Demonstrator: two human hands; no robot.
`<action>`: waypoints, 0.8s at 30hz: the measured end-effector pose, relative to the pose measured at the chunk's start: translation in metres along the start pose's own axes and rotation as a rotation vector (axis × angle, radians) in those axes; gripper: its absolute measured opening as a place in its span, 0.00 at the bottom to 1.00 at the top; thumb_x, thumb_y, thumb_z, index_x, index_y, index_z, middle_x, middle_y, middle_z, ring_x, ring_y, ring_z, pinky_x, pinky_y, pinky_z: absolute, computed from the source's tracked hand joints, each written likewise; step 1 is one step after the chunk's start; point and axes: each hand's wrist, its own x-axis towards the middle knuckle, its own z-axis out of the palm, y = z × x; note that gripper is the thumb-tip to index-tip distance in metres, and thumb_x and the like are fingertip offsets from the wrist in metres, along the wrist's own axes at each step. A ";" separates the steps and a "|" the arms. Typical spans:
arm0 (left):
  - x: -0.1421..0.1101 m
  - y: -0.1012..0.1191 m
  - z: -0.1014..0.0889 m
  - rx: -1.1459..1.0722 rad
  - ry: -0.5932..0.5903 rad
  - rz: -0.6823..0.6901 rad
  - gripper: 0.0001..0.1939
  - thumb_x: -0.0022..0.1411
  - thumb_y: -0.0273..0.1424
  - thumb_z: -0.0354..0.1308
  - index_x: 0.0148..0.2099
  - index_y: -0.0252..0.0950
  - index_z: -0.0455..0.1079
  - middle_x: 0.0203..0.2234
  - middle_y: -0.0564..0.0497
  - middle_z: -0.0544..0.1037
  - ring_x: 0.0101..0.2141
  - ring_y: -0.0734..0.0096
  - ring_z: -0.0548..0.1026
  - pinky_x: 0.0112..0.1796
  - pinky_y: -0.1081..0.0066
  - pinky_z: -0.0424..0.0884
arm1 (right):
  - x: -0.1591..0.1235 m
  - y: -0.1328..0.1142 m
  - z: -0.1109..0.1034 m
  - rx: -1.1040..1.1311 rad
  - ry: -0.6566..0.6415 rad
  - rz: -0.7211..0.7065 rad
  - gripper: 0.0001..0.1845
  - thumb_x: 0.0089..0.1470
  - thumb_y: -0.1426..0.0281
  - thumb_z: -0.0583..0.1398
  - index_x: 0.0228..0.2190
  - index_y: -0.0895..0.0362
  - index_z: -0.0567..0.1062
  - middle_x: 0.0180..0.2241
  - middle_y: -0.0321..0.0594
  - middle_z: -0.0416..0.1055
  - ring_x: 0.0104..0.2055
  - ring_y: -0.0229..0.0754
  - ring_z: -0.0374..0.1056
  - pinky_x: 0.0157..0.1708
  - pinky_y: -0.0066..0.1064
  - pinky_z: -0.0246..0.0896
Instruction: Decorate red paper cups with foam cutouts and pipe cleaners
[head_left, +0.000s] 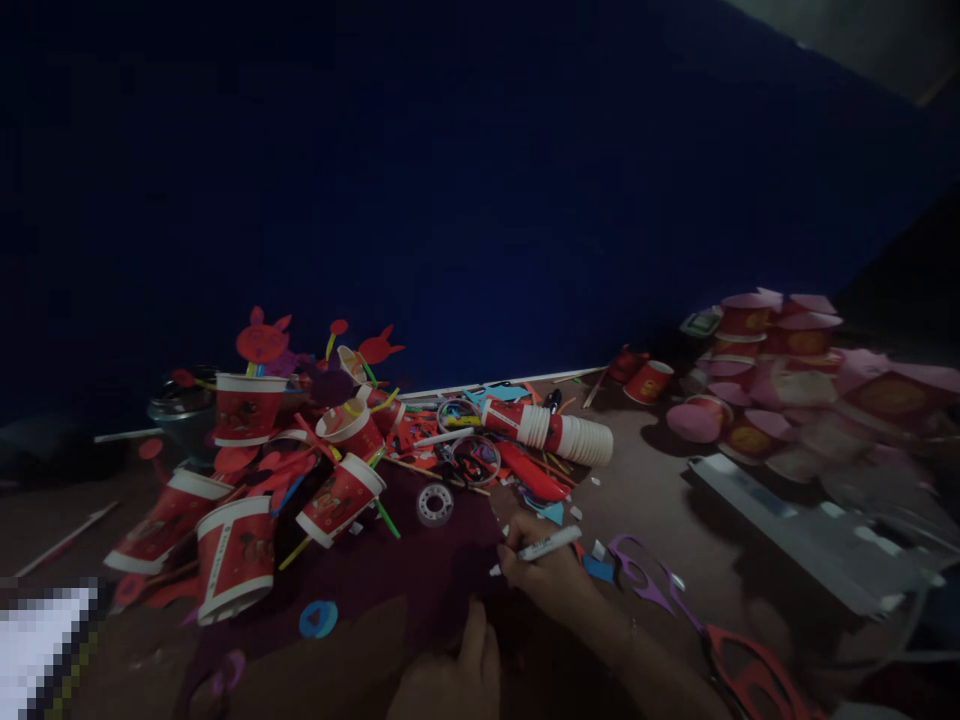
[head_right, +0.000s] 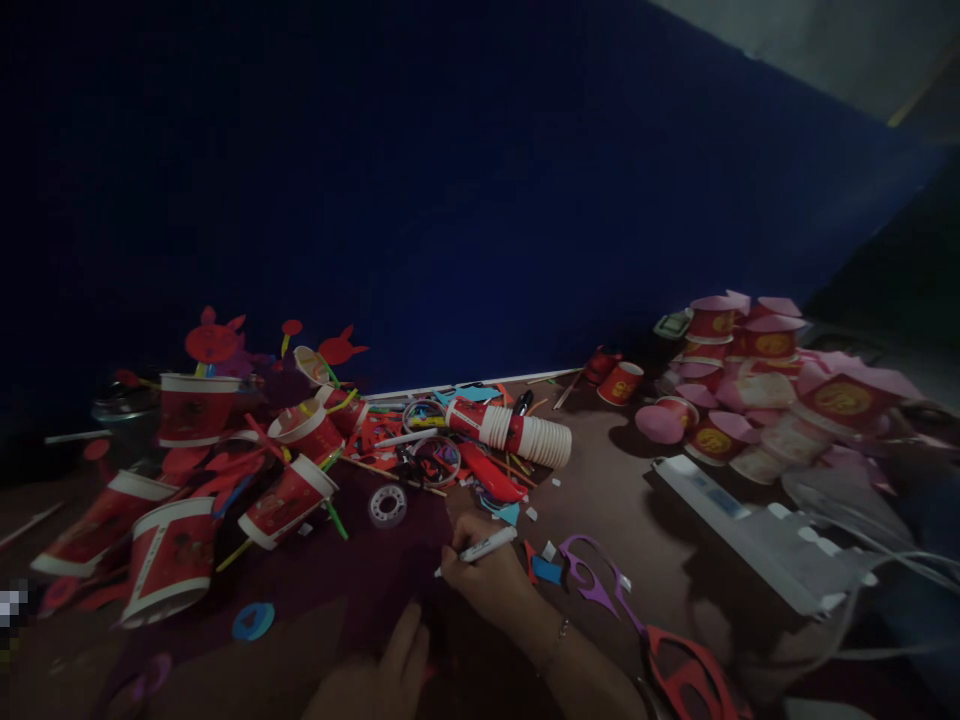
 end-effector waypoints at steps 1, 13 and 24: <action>0.000 0.000 0.000 -0.001 0.002 -0.001 0.19 0.58 0.22 0.49 0.51 0.36 0.68 0.45 0.36 0.74 0.18 0.76 0.74 0.19 0.78 0.68 | 0.000 -0.001 0.000 -0.004 0.000 0.007 0.10 0.42 0.72 0.56 0.16 0.54 0.60 0.13 0.28 0.58 0.17 0.32 0.52 0.16 0.23 0.45; 0.000 0.000 -0.002 0.013 -0.014 0.003 0.20 0.57 0.20 0.48 0.51 0.36 0.68 0.46 0.35 0.74 0.18 0.75 0.74 0.19 0.77 0.70 | 0.000 -0.008 -0.003 0.007 -0.010 0.029 0.10 0.44 0.70 0.55 0.17 0.54 0.60 0.13 0.29 0.60 0.17 0.33 0.54 0.17 0.24 0.48; 0.000 0.000 0.003 0.025 0.021 0.016 0.19 0.58 0.20 0.49 0.51 0.37 0.69 0.46 0.37 0.74 0.17 0.76 0.74 0.19 0.77 0.71 | -0.001 -0.009 -0.002 0.040 -0.045 0.045 0.09 0.44 0.70 0.56 0.17 0.54 0.60 0.13 0.30 0.62 0.16 0.33 0.55 0.17 0.24 0.48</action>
